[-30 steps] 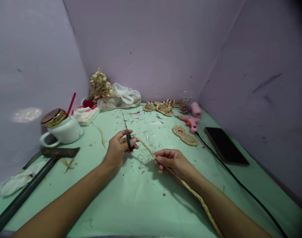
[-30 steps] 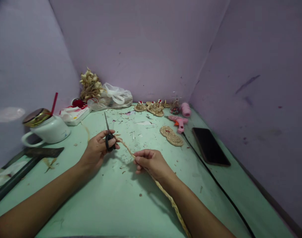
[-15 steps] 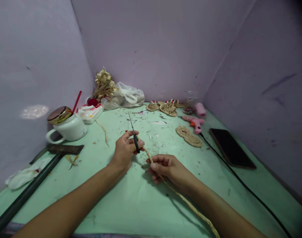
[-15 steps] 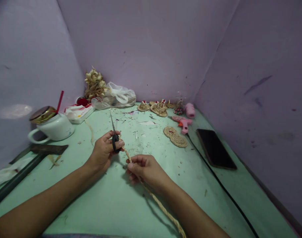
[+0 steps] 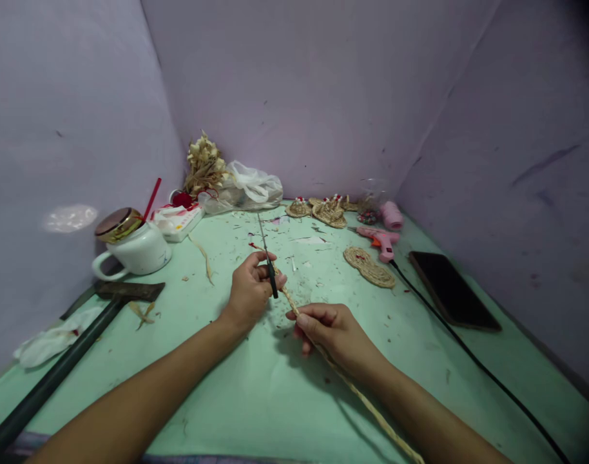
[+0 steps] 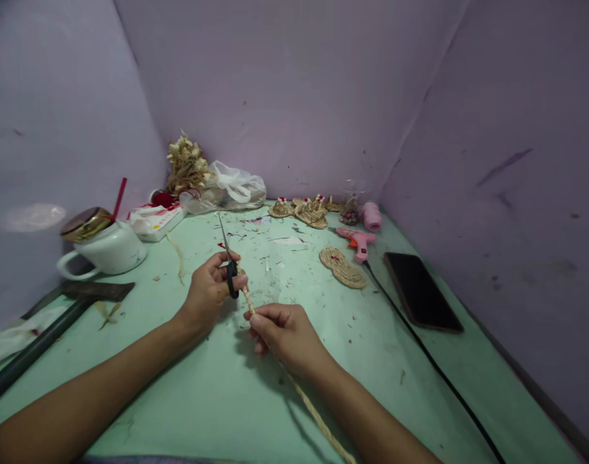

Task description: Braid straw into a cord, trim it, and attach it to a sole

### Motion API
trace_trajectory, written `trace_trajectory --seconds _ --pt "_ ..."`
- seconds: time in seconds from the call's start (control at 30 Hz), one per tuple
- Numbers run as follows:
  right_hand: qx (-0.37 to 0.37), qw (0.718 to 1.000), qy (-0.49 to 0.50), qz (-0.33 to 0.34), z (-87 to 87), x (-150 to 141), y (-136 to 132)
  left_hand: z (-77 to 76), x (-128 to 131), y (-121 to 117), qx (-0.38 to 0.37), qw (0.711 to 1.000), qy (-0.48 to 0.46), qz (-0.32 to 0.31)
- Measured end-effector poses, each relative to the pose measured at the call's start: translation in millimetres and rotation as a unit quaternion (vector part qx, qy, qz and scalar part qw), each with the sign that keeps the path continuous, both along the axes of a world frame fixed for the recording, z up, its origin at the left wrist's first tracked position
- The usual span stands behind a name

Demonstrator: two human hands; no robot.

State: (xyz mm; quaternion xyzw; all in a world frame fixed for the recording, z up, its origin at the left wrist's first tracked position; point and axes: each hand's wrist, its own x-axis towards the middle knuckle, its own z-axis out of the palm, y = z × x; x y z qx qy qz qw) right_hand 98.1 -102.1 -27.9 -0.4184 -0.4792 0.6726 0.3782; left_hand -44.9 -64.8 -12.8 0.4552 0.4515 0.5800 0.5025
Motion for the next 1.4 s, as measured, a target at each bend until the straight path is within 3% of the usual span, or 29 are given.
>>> trace_trajectory --seconds 0.17,0.37,0.6,0.7,0.8,0.87,0.9,1.03,1.1,1.2,1.4 --pt "-0.042 0.999 0.005 -0.023 -0.8 -2 5 0.3 -3 0 0.002 1.0 -0.005 -0.002" --pt "-0.01 0.999 0.003 -0.031 0.8 -1 3 -2.5 -1 0 -0.018 1.0 -0.001 -0.014" --pt "-0.14 0.985 0.098 0.032 -1.9 8 10 -4.4 -4 3 -0.023 0.997 -0.017 -0.066" --pt "-0.128 0.987 0.091 0.027 -1.4 9 10 -3.7 -5 3 -0.028 0.995 0.022 -0.091" --pt "-0.101 0.99 0.088 -0.035 -0.2 10 10 -2.5 -10 1 0.001 0.988 0.123 -0.088" --pt "-0.088 0.989 0.082 -0.084 1.1 12 12 -1.1 -18 -1 0.066 0.963 0.246 -0.088" --pt "-0.086 0.988 0.078 -0.104 1.9 13 13 -0.2 -22 -3 0.11 0.936 0.321 -0.091" --pt "-0.097 0.982 0.059 -0.153 4.8 20 20 1.7 -34 -6 0.261 0.771 0.569 -0.114" --pt "-0.101 0.979 0.047 -0.169 5.3 23 23 0.8 -36 -4 0.28 0.716 0.626 -0.131" --pt "-0.098 0.979 0.038 -0.174 4.8 25 25 -1.5 -37 -2 0.285 0.677 0.665 -0.14" --pt "-0.056 0.99 0.032 -0.129 3.4 25 21 -3.2 -37 -1 0.302 0.649 0.685 -0.138"
